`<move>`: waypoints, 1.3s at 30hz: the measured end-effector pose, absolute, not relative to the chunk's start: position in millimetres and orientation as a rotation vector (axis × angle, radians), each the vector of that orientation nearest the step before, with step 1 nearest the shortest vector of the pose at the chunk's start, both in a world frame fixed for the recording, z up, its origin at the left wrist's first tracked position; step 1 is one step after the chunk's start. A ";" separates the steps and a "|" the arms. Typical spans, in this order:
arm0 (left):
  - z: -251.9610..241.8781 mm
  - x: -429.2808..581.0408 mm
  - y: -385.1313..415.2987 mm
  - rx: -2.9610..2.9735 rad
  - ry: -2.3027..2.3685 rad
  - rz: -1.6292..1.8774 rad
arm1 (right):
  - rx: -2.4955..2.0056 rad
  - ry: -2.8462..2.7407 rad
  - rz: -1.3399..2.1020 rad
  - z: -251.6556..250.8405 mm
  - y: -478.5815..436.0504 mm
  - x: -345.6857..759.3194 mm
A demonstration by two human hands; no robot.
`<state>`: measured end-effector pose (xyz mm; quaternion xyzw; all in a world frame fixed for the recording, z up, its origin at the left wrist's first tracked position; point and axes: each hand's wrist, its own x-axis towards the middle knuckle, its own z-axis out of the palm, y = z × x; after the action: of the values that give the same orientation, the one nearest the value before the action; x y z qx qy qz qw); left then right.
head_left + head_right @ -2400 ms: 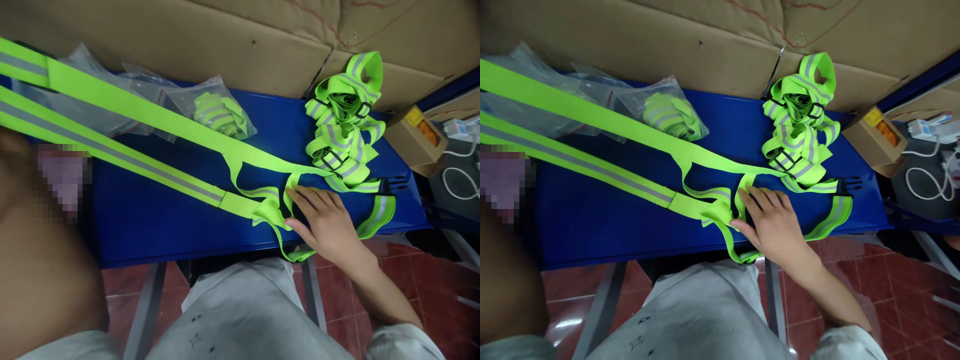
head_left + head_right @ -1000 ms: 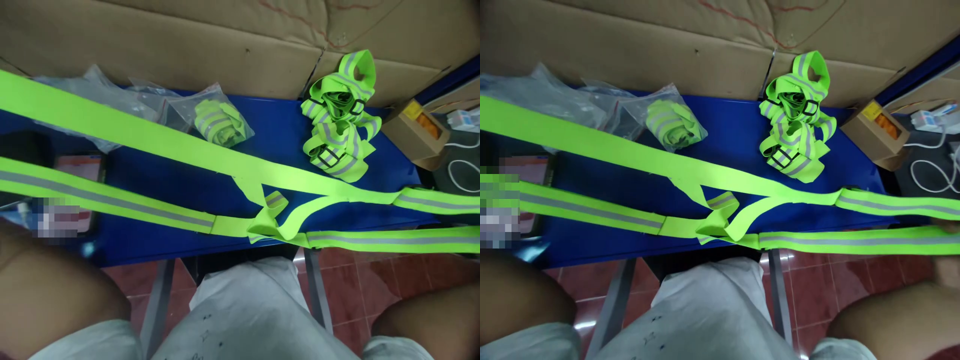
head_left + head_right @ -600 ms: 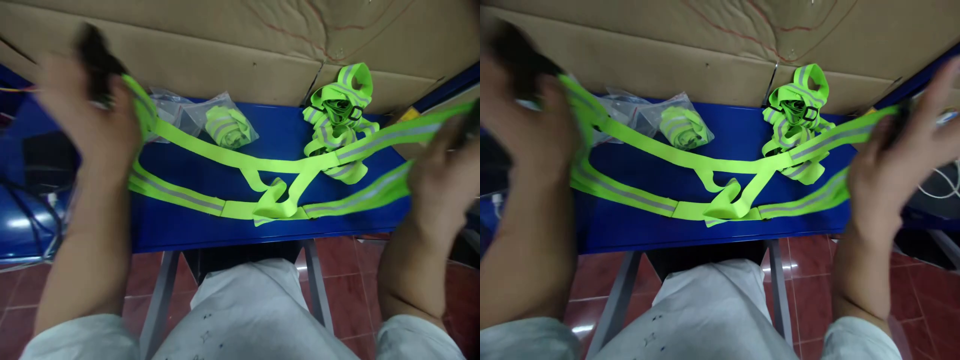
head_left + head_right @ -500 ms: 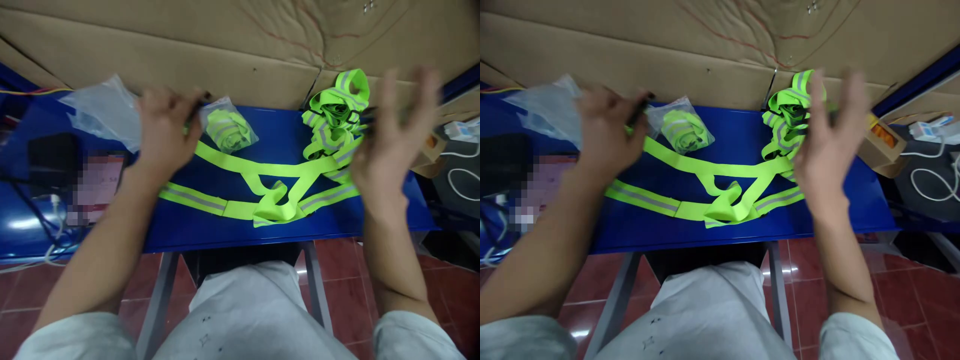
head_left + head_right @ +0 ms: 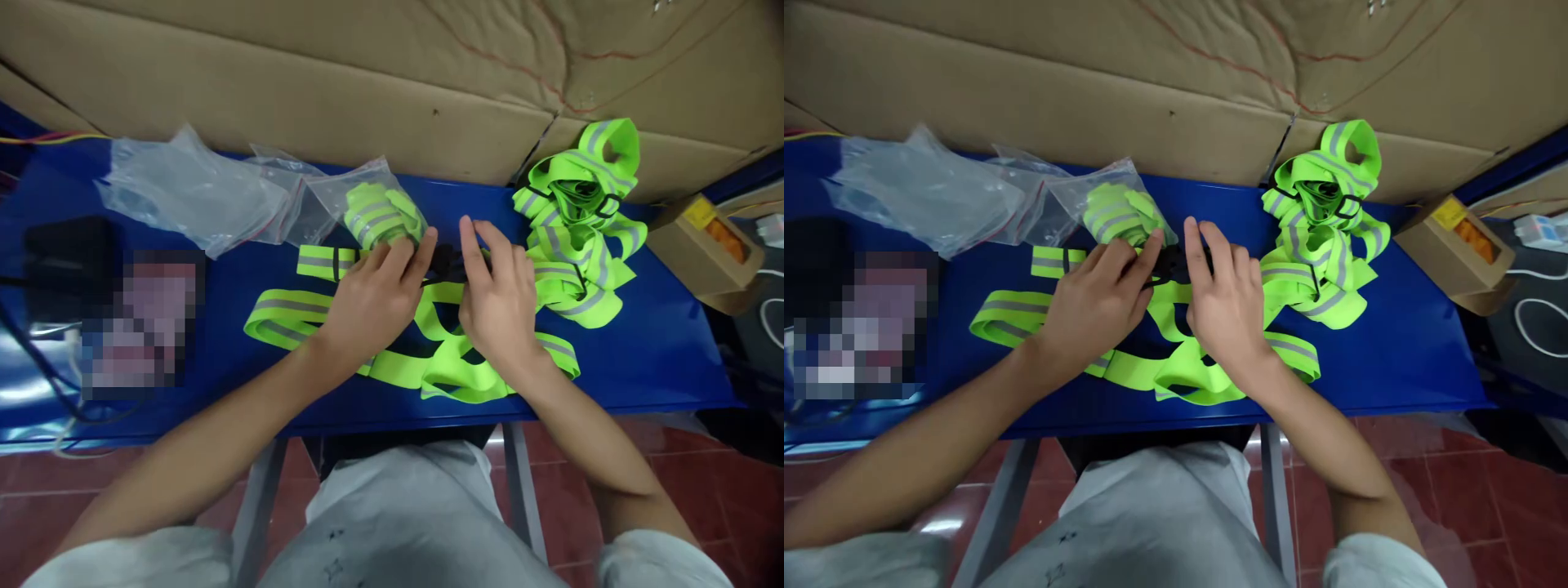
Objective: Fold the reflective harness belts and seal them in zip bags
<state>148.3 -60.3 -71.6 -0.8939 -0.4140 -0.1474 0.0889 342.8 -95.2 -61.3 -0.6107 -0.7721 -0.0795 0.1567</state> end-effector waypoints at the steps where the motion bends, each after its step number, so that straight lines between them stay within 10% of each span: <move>1: -72.1 148.4 -61.4 -2.651 -1.213 -0.440 | -1.764 -2.205 -0.232 -61.4 -95.5 343.0; 32: -91.1 155.4 -69.5 -2.612 -0.982 -0.751 | -1.494 -2.176 -0.141 -68.2 -104.3 336.8; 39: -83.4 144.5 -50.9 -3.050 -1.199 -1.462 | -1.193 -1.940 0.235 -60.4 -88.8 366.1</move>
<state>144.5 -50.9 -83.4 -0.8288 -0.3259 -0.3972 -0.2216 366.1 -88.8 -60.4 -0.4747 -0.7715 0.0933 0.4132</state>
